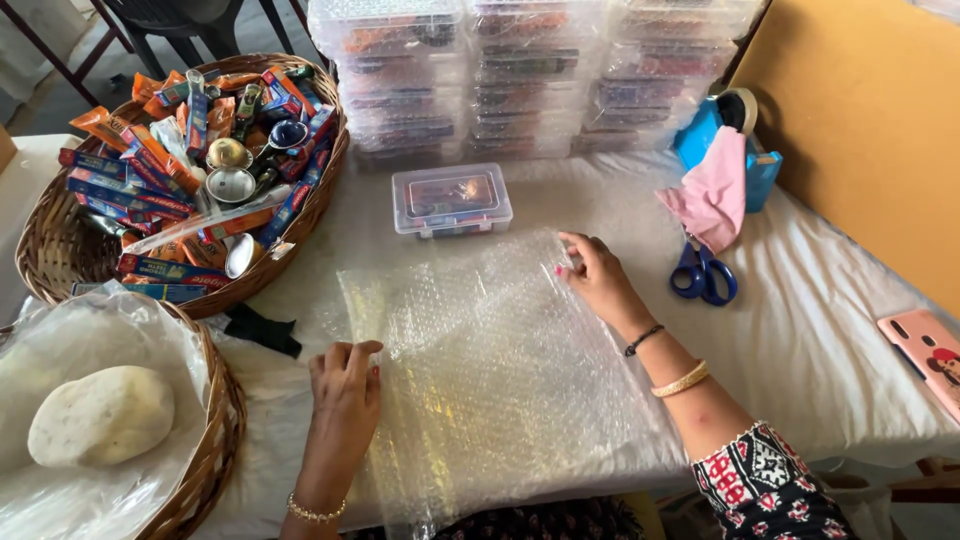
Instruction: Packing small items into plastic containers and wrapping them with bubble wrap.
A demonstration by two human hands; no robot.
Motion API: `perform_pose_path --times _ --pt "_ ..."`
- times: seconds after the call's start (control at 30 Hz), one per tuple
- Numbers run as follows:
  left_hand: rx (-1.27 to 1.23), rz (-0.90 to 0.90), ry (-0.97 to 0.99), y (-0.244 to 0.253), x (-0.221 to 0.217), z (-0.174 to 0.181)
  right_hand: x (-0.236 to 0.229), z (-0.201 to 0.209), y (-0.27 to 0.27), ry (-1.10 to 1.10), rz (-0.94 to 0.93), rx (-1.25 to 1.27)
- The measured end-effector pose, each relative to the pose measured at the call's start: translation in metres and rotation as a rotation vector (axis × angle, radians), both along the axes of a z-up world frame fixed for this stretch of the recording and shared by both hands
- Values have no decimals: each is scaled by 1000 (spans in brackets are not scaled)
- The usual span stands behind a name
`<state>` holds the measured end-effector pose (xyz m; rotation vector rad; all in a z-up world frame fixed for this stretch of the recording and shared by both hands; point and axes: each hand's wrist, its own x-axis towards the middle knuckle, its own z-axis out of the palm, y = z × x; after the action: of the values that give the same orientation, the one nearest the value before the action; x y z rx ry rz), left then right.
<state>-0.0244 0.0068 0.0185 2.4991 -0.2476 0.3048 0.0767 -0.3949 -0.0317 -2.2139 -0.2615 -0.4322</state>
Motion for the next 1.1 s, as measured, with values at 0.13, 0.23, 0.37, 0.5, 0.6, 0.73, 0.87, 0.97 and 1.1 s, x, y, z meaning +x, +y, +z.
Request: perform_pose_path --times 0.13,0.23,0.37,0.5,0.6,0.73,0.87,0.97,1.1 --pt "32 -21 -27 -3 0 -2 -15 35 9 174 12 12" --pt "68 -23 -62 -6 0 -2 -17 48 5 89 -46 29" --pt "167 -43 123 -12 3 6 -25 61 7 -33 -113 -187" --pt "455 -24 -136 -23 5 6 -37 81 25 -224 -196 -454" --pt "158 -278 -200 -64 -7 3 -32 57 33 -190 21 -466" --pt "436 -319 -313 -76 -14 -24 -20 22 23 -174 212 -646" --pt "494 -246 -380 -61 -17 -17 -8 9 6 -47 114 -682" --pt "580 -266 61 -50 -21 15 -4 6 0 -29 54 -695" --pt "611 -242 365 -39 -20 14 -5 9 -14 -28 -41 -668"
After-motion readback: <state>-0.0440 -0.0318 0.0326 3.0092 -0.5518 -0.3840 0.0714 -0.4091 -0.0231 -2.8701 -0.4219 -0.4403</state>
